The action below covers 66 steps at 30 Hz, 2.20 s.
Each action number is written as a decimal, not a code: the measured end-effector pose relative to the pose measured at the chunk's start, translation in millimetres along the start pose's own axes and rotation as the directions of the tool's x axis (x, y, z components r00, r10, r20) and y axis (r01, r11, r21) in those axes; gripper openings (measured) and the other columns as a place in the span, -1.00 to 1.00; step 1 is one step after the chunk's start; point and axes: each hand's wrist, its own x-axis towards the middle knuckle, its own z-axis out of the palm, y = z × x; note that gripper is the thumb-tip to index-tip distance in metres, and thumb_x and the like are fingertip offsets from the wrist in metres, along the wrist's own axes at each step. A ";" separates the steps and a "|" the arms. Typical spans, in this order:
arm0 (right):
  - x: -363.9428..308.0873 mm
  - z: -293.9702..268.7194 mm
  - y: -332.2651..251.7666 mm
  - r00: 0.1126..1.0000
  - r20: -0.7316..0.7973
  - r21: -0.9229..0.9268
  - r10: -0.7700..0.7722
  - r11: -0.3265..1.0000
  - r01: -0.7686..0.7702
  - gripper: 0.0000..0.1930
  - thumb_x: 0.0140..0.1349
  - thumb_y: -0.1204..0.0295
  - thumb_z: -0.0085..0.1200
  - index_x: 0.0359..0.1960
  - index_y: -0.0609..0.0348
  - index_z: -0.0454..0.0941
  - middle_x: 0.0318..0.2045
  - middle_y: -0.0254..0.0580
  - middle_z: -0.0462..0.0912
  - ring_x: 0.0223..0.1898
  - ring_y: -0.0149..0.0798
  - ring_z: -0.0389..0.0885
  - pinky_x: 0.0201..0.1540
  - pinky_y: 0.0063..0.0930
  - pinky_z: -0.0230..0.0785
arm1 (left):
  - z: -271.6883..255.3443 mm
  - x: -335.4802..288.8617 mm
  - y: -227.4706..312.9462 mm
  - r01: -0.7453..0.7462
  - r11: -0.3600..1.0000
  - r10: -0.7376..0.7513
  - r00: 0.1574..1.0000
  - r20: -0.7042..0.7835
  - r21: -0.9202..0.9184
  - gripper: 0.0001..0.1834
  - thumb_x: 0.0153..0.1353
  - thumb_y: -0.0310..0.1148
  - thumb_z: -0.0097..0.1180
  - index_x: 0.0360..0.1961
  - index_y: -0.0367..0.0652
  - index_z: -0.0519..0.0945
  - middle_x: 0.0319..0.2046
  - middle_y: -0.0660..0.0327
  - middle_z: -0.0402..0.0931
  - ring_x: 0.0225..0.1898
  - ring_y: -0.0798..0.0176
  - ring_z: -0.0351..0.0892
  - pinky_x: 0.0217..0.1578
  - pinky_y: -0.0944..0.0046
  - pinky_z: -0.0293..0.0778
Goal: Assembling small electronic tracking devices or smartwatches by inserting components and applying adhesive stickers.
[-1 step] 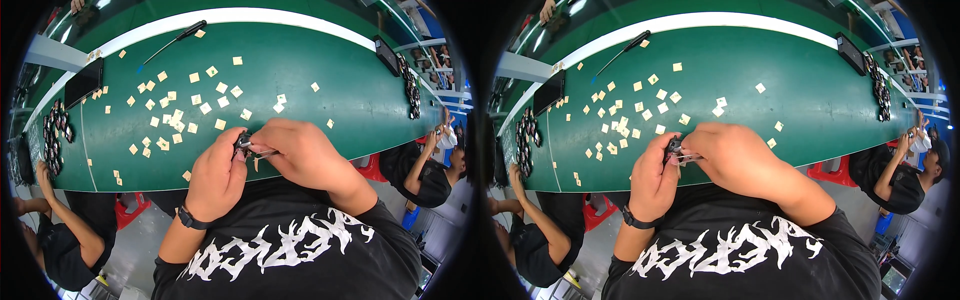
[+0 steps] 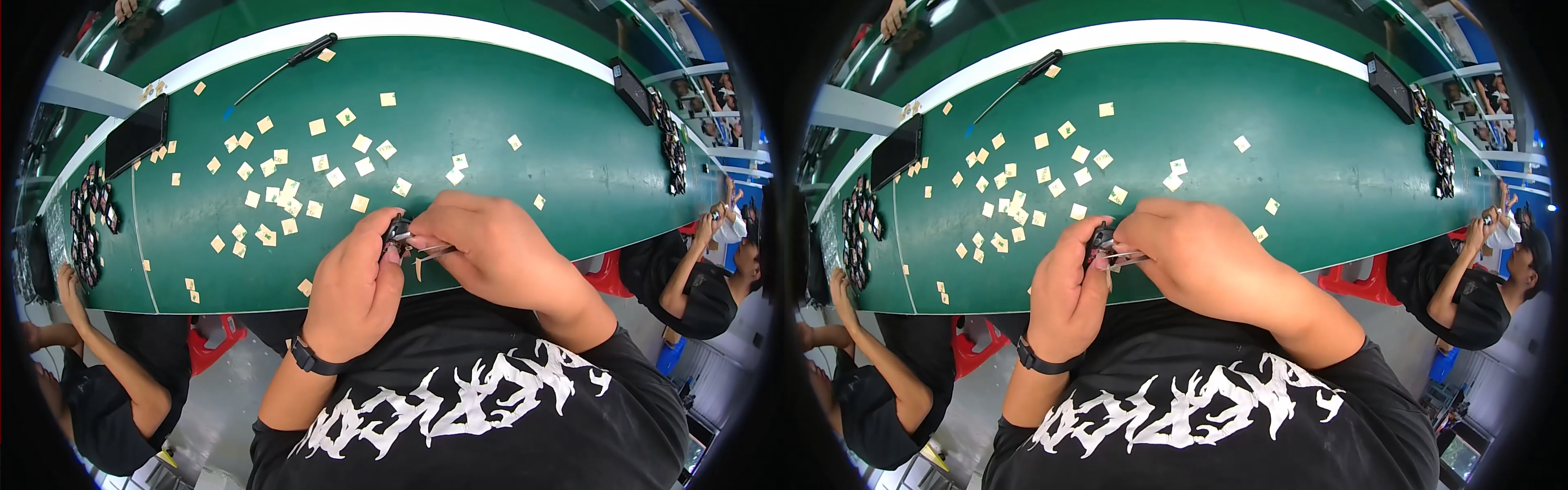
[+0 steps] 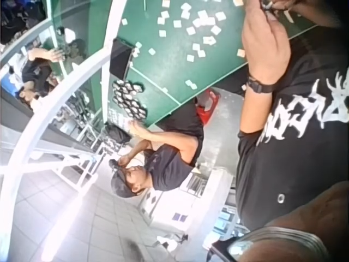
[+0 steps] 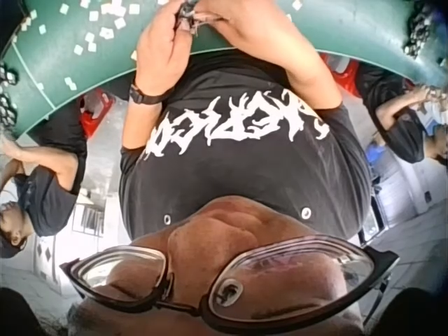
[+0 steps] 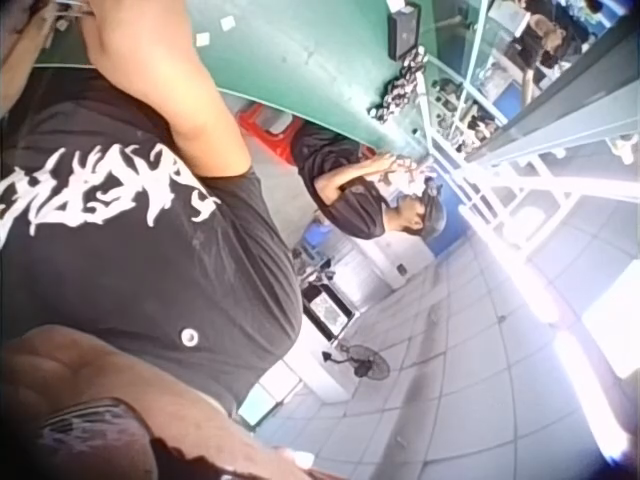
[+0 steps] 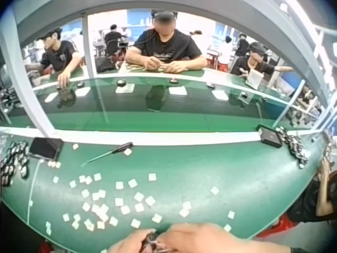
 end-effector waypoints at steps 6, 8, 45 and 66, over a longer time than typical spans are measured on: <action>6.4 -0.3 -8.9 0.999 0.051 -0.143 -0.020 0.989 0.027 -0.81 0.05 0.69 0.22 -0.27 0.24 0.65 -0.36 -0.12 0.63 -0.38 0.00 0.61 -0.37 -0.23 0.49 | -3.4 0.4 -0.9 0.003 1.000 -0.004 0.999 0.034 0.025 -0.56 0.28 -0.63 -0.01 0.20 -0.40 0.42 -0.20 -0.12 0.59 -0.29 -0.12 0.64 -0.21 0.11 0.55; 6.4 6.7 -0.1 0.999 -0.011 -0.030 -0.031 0.999 0.031 -0.84 0.08 0.68 0.24 -0.28 0.24 0.65 -0.39 -0.15 0.63 -0.42 -0.09 0.61 -0.40 -0.29 0.46 | -2.6 -0.2 -2.1 0.006 1.000 -0.006 1.000 0.028 0.004 -0.56 0.30 -0.62 -0.01 0.21 -0.41 0.41 -0.21 -0.11 0.59 -0.30 -0.11 0.64 -0.21 0.12 0.55; -74.5 -87.5 85.2 0.648 -0.627 -0.061 0.432 0.802 -0.594 -0.83 0.28 0.39 0.32 -0.26 0.26 0.67 -0.41 -0.25 0.67 -0.43 -0.45 0.53 -0.37 -0.55 0.37 | -18.7 -1.2 -12.8 0.238 0.552 -0.333 0.942 0.050 -0.799 -0.68 0.49 -0.50 -0.13 0.21 -0.24 0.40 -0.24 0.04 0.62 -0.43 0.44 0.51 -0.47 0.46 0.42; -348.6 -318.2 356.7 0.565 -0.775 -0.586 0.283 0.013 -0.810 -0.55 0.51 0.21 -0.03 0.26 0.28 0.44 0.22 0.21 0.48 0.24 0.21 0.47 0.27 -0.12 0.36 | -96.0 -35.9 -5.5 0.053 0.967 -0.226 0.635 -0.739 -0.251 -0.65 0.32 -0.57 0.21 0.12 -0.40 0.57 -0.18 0.11 0.66 -0.23 0.27 0.72 -0.29 0.36 0.60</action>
